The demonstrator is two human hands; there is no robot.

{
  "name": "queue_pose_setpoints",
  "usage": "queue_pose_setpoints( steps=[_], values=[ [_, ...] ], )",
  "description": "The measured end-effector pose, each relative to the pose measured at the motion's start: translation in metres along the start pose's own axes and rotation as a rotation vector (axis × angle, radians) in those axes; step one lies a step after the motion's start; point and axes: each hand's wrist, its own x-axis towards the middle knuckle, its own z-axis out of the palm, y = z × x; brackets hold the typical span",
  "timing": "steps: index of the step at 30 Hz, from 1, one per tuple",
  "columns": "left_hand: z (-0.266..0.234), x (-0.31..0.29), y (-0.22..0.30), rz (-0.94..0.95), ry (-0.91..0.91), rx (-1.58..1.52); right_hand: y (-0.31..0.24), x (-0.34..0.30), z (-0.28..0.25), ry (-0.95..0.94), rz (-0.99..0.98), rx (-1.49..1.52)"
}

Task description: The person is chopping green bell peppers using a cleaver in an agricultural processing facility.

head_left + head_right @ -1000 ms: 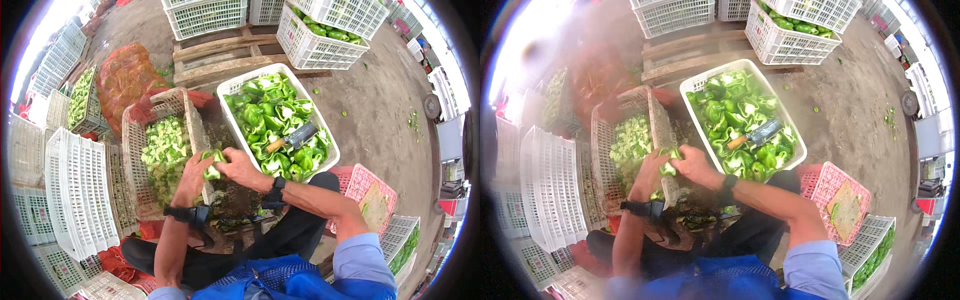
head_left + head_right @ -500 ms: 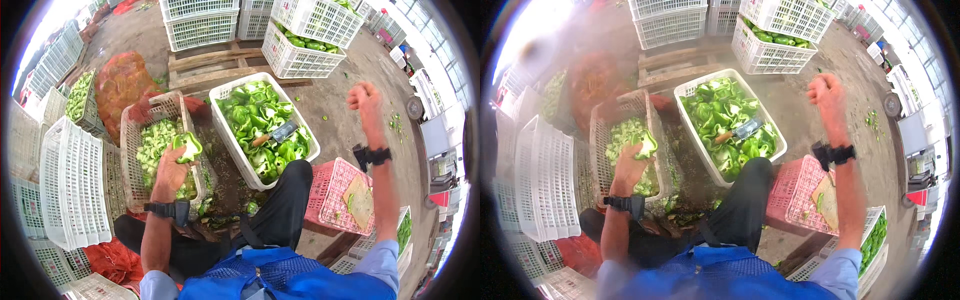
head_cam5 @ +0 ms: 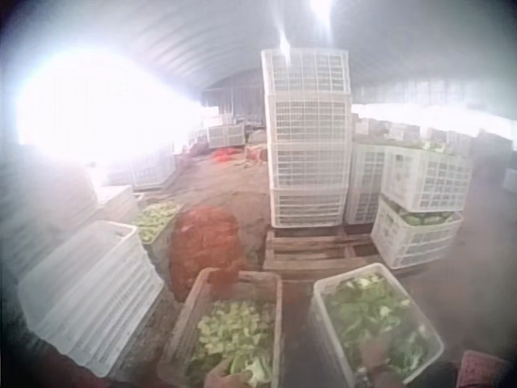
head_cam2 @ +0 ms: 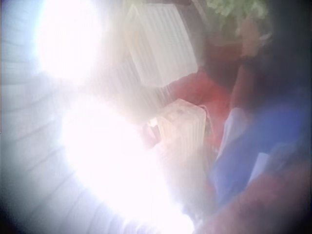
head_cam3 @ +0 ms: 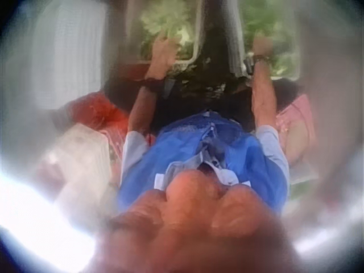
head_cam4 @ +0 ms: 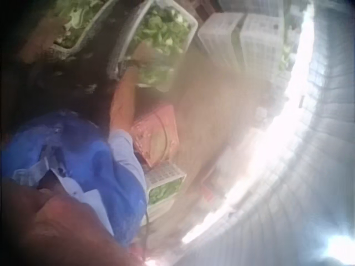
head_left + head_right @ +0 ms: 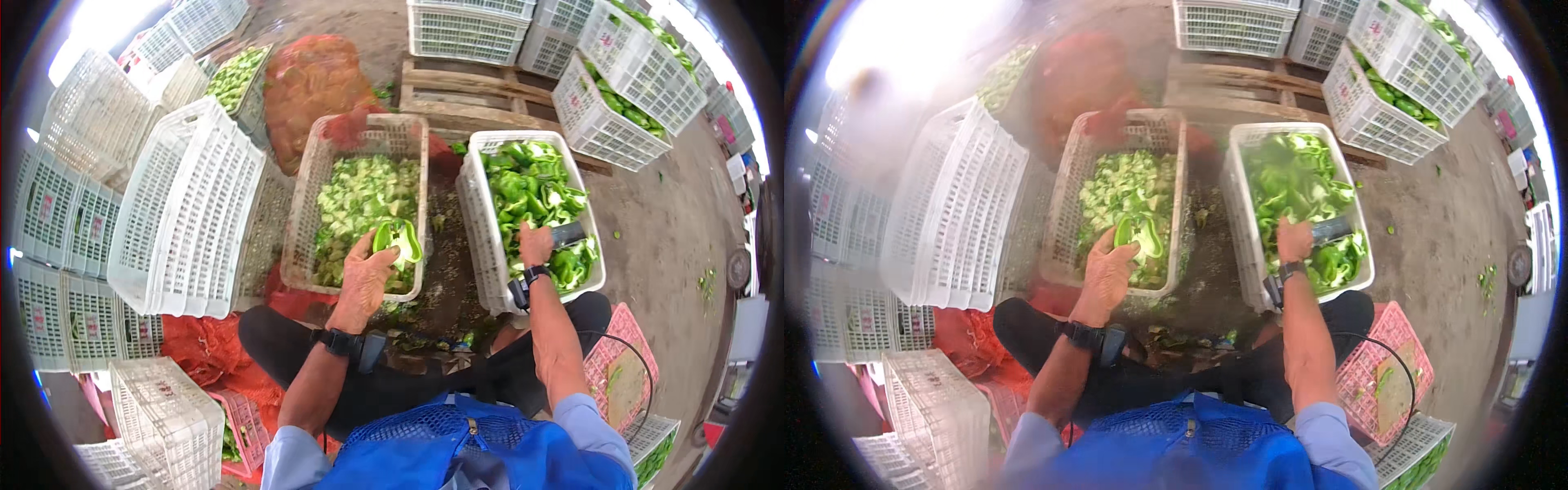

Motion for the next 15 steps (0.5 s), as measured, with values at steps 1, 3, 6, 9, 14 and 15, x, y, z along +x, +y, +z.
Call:
queue_pose_setpoints(
  steps=[1, 3, 6, 9, 14, 15],
  values=[
    [-0.004, -0.005, 0.002, 0.004, -0.022, -0.07, -0.003, -0.016, -0.002, 0.213, -0.143, -0.037],
    [-0.006, -0.009, 0.008, 0.009, -0.049, -0.139, -0.016, -0.022, -0.019, -0.002, -0.051, -0.026],
    [-0.008, -0.009, 0.006, -0.04, -0.05, -0.096, 0.016, 0.006, -0.001, 0.001, 0.171, 0.471],
    [-0.008, -0.006, 0.003, 0.013, -0.094, -0.113, 0.011, -0.006, -0.03, -0.155, 0.285, 0.924],
    [-0.011, -0.004, 0.005, 0.062, -0.084, -0.03, -0.018, -0.052, -0.071, -0.127, 0.124, 1.241],
    [-0.008, -0.001, 0.004, 0.074, -0.069, 0.039, -0.019, -0.066, -0.08, -0.191, -0.082, 1.36]
  ],
)
